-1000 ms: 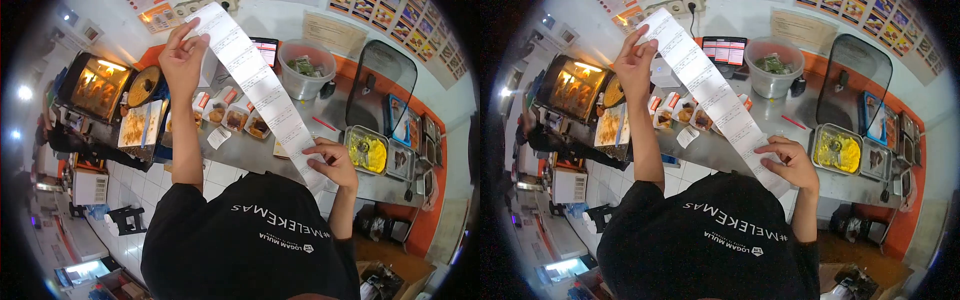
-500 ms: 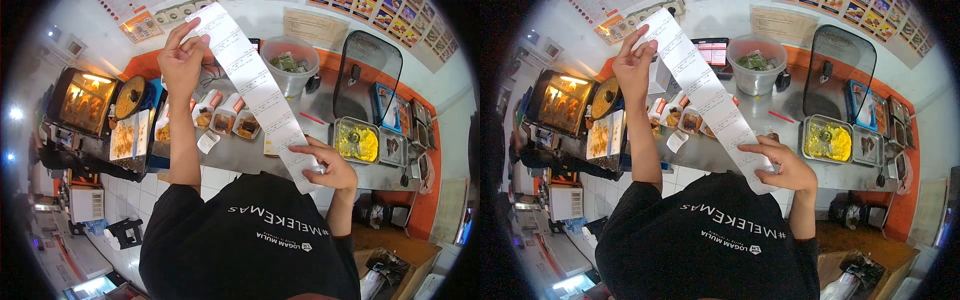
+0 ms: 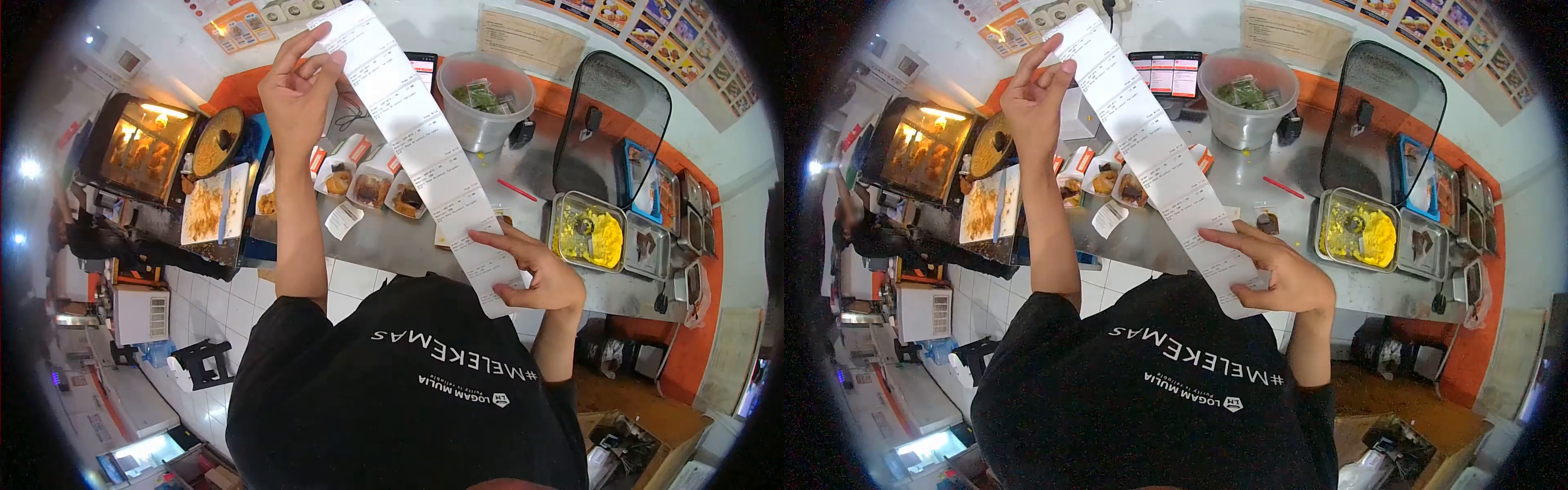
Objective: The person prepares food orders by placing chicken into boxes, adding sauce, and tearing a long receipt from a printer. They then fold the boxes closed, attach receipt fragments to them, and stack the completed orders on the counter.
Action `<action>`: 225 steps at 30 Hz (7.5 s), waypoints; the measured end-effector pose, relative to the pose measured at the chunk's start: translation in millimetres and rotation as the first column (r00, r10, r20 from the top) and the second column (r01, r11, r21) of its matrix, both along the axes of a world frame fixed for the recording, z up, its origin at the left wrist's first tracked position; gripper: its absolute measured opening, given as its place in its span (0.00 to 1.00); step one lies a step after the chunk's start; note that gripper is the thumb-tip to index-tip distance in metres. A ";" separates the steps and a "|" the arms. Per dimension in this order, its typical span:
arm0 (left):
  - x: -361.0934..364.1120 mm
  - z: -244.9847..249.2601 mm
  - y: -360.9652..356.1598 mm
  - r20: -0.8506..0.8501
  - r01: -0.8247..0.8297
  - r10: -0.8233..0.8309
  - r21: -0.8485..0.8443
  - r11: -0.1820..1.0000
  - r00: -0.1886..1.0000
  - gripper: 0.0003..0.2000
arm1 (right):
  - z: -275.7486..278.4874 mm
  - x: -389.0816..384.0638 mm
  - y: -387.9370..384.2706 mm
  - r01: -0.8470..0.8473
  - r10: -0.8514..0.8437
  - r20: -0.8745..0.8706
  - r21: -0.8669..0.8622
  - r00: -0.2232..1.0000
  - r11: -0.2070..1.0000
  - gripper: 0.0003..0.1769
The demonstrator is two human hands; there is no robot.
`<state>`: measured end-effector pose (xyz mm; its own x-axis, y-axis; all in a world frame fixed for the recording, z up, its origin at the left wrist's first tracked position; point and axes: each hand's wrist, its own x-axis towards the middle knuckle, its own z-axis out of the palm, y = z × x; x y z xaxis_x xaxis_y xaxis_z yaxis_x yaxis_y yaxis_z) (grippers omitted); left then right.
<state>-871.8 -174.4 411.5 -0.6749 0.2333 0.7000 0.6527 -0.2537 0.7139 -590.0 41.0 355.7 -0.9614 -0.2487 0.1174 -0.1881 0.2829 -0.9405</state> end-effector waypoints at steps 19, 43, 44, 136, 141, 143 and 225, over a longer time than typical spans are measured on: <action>5.4 2.9 33.5 0.100 0.028 -0.013 -0.143 0.989 0.995 0.21 | -11.6 10.4 20.1 0.029 -0.026 0.037 -0.082 0.999 0.996 0.44; -49.7 -43.1 51.8 0.147 0.093 -0.045 -0.340 0.936 0.988 0.27 | -37.5 18.6 20.2 0.156 -0.121 0.112 -0.411 0.986 0.898 0.40; -56.5 -45.6 52.8 0.149 0.098 -0.049 -0.341 0.935 0.988 0.27 | -39.6 19.4 18.6 0.162 -0.125 0.114 -0.412 0.986 0.897 0.40; 75.2 -203.5 97.9 0.380 0.232 0.006 -0.576 0.784 0.925 0.09 | -205.0 50.8 35.1 0.831 -0.840 0.258 0.178 0.478 0.527 0.17; 43.4 -179.8 89.3 0.313 0.131 0.024 -0.462 0.877 0.950 0.11 | -204.2 -16.3 64.6 0.925 -0.929 0.018 -0.097 0.370 0.367 0.18; 45.3 -174.8 89.8 0.277 0.111 0.018 -0.440 0.891 0.961 0.11 | -182.5 -29.2 63.1 0.926 -0.953 -0.046 -0.227 0.299 0.302 0.19; -76.3 -310.3 66.4 0.355 0.377 -0.152 -0.913 0.157 0.922 0.09 | -247.2 -221.5 -35.8 0.735 -0.919 0.327 0.565 0.219 0.376 0.29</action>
<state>-948.0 -108.1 101.2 -0.4762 0.8227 -0.3106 0.5657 0.5570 0.6081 -811.5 5.2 108.4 -0.4686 0.8040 -0.3660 0.7707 0.1695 -0.6143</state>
